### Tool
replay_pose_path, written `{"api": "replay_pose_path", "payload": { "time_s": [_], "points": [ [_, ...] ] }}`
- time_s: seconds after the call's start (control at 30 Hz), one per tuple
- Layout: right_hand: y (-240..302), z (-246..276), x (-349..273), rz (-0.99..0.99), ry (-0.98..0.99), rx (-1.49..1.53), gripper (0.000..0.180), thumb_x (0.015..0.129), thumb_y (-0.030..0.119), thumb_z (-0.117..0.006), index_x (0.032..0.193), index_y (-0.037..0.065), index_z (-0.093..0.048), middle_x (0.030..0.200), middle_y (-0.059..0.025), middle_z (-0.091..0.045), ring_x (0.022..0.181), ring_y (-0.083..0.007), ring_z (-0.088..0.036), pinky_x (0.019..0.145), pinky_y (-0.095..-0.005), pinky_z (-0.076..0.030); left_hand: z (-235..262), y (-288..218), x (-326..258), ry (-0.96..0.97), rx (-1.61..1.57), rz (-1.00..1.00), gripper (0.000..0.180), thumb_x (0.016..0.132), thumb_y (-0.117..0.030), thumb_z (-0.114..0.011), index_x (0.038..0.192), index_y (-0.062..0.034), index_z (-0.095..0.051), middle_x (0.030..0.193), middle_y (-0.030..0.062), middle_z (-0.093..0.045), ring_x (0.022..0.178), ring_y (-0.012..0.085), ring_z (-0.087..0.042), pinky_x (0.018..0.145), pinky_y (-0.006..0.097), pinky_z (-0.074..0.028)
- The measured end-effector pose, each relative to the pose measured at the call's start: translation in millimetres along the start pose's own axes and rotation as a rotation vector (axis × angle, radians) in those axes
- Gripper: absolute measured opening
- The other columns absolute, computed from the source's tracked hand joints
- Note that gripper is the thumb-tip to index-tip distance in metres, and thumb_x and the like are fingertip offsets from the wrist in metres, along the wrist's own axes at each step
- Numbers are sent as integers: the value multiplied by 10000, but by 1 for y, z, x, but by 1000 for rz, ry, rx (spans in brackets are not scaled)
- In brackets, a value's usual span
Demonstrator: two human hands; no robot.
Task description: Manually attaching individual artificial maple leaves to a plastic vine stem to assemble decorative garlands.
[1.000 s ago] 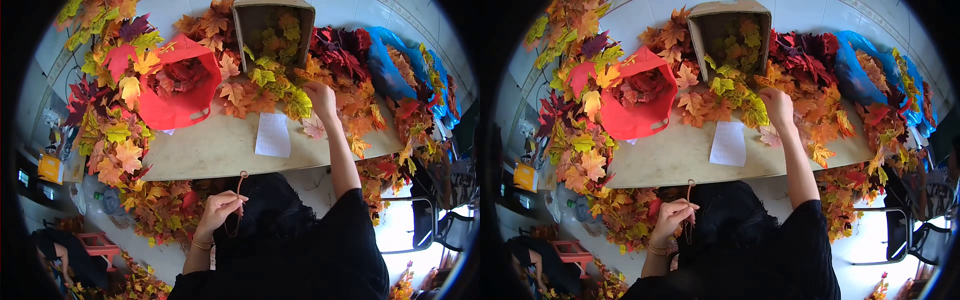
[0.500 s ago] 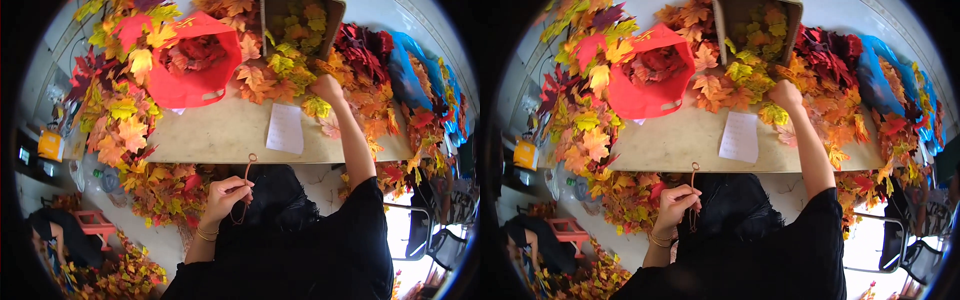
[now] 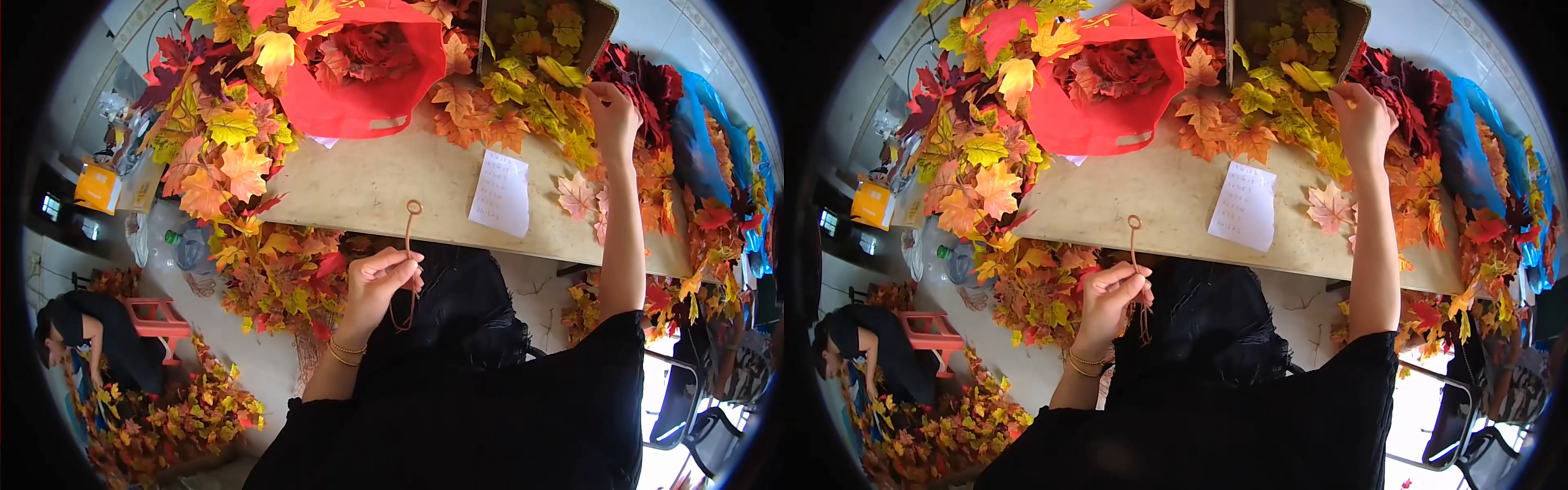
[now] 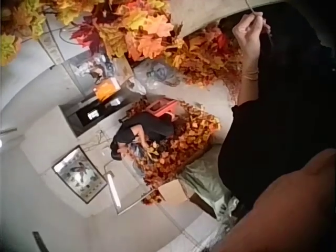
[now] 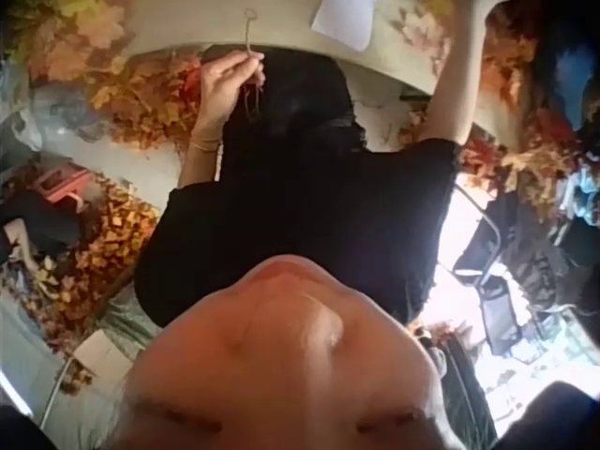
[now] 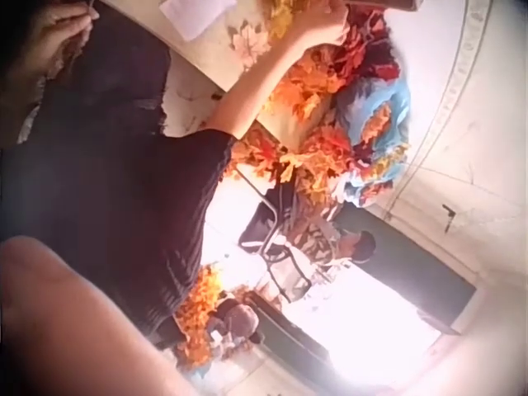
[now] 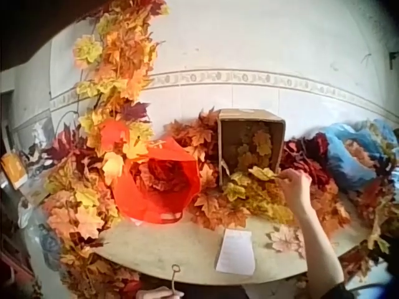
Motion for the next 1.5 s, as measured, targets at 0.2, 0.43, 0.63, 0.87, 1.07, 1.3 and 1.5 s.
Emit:
{"api": "replay_pose_path", "payload": {
  "time_s": [0.2,0.43,0.63,0.87,1.07,1.3,1.5],
  "points": [
    [-18,-20,-7,-346,103,746,195,790,171,-640,903,13,-653,774,-39,-640,686,-71,-551,646,-208,-429,1,0,1,-32,-10,13,150,848,-65,-557,932,51,-598,734,60,-583,620,132,-577,562,248,-494],
    [21,-7,-19,-282,107,933,80,811,66,-579,830,-10,-594,982,-81,-636,756,-59,-530,686,-190,-415,8,-7,4,-153,-66,-9,171,846,-62,-565,967,52,-606,771,80,-610,635,140,-598,582,249,-516],
    [115,27,-88,-28,332,933,50,776,-15,-513,739,15,-500,892,-98,-649,968,-207,-585,925,-368,-390,4,-20,6,-165,-214,-87,168,852,-54,-556,982,40,-608,785,87,-611,664,143,-597,595,251,-515],
    [196,25,-160,163,523,855,131,675,-16,-649,773,29,-574,752,-48,-627,766,-222,-618,852,-385,-460,-14,-33,1,-154,-155,-192,144,843,-26,-558,961,34,-615,870,69,-590,707,124,-576,605,256,-520],
    [195,23,-172,-69,471,1084,98,715,30,-689,793,18,-632,781,-44,-645,758,-177,-605,886,-368,-408,-18,-41,-4,-147,-69,-281,145,849,-24,-542,965,41,-601,832,91,-588,709,155,-571,591,279,-517],
    [193,24,-175,-98,467,1110,95,721,47,-695,793,13,-644,788,-48,-651,767,-157,-604,902,-375,-391,-18,-38,-5,-169,-92,-251,140,848,-25,-544,952,51,-599,804,88,-576,707,154,-567,603,272,-509],
    [193,25,-175,-114,469,1096,97,717,47,-699,792,14,-648,786,-49,-653,788,-157,-610,928,-383,-372,-19,-41,-4,-146,-78,-297,146,838,-17,-562,959,46,-613,856,80,-588,687,119,-571,603,253,-519]
  ]
}}
Point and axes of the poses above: each hand's wrist, its own x-axis towards the middle knuckle, its own z-axis out of the back of the hand, y = z × x, the point moved 7 cm from there along x, towards the middle knuckle
